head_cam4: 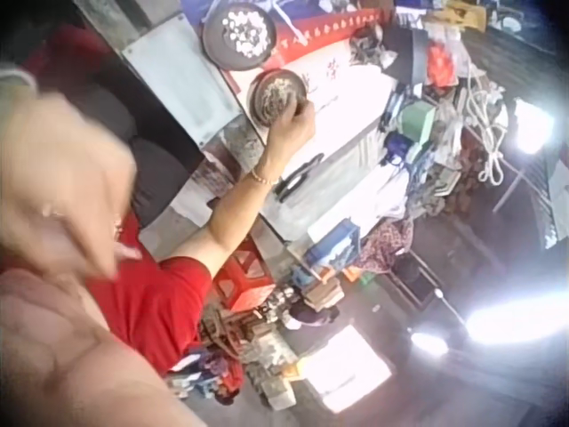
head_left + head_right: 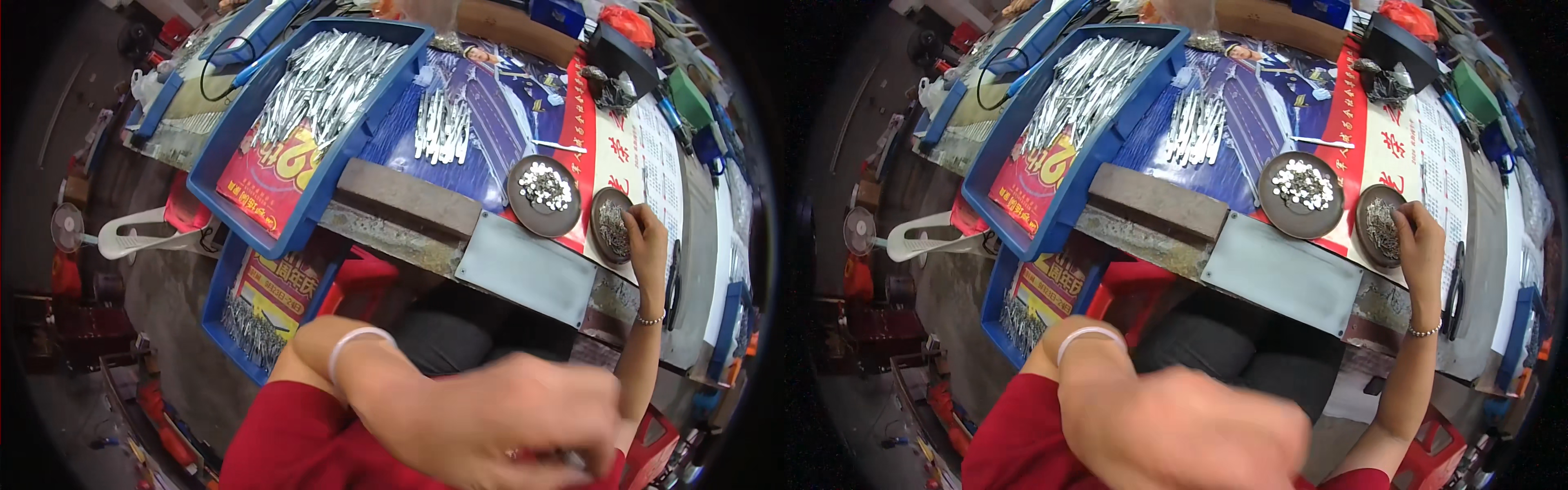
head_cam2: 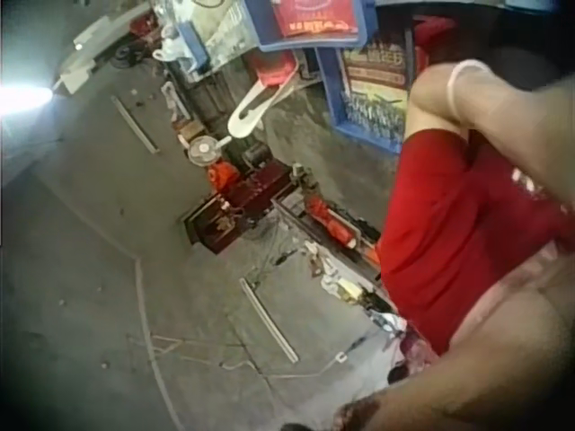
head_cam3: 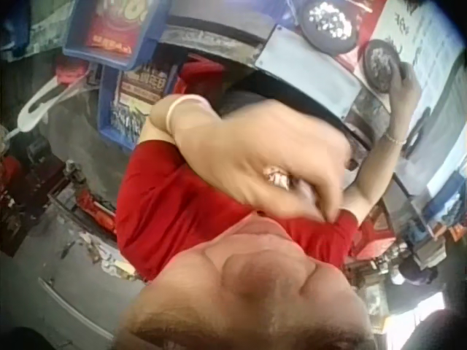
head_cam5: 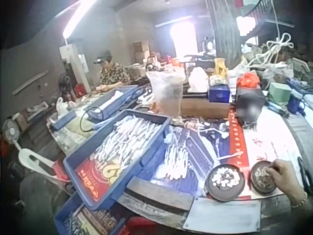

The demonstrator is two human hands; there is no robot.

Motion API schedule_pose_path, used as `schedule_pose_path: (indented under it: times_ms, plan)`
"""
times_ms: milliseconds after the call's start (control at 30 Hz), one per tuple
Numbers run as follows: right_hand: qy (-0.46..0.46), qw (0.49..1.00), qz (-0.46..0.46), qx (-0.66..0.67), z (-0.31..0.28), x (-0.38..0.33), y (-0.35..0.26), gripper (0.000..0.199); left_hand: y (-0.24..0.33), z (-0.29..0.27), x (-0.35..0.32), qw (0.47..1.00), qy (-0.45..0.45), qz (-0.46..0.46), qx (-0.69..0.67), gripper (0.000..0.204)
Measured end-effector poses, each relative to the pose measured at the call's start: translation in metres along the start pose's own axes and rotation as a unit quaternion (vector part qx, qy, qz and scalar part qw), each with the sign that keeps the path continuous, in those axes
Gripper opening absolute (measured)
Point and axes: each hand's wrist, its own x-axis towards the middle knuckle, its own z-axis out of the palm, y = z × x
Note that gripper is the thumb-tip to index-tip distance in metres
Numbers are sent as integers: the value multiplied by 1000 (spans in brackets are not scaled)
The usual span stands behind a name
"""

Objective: Manually assembling small metal pins into circular base components at a workbench.

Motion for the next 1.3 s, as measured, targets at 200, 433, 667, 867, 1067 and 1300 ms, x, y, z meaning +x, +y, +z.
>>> schedule_pose_path:
  times_ms: [200,433,667,867,1067,1300]
  plan:
    - [21,954,149,259,-12,-8,10,13,-50,-31,-47,950,155,-252,-97,11]
    - [44,920,153,358,-16,-31,-25,16,-104,-9,-78,867,284,-309,-268,33]
    - [-153,920,18,361,-7,-97,-116,17,-118,-5,-78,839,252,-327,-353,32]
    - [-97,902,6,421,18,-124,-124,15,-117,0,-76,823,239,-347,-382,26]
    - [-42,910,-15,413,22,-127,-122,19,-117,2,-70,824,214,-352,-389,25]
    - [-27,945,-79,315,23,-122,-127,23,-119,1,-69,828,234,-346,-373,19]
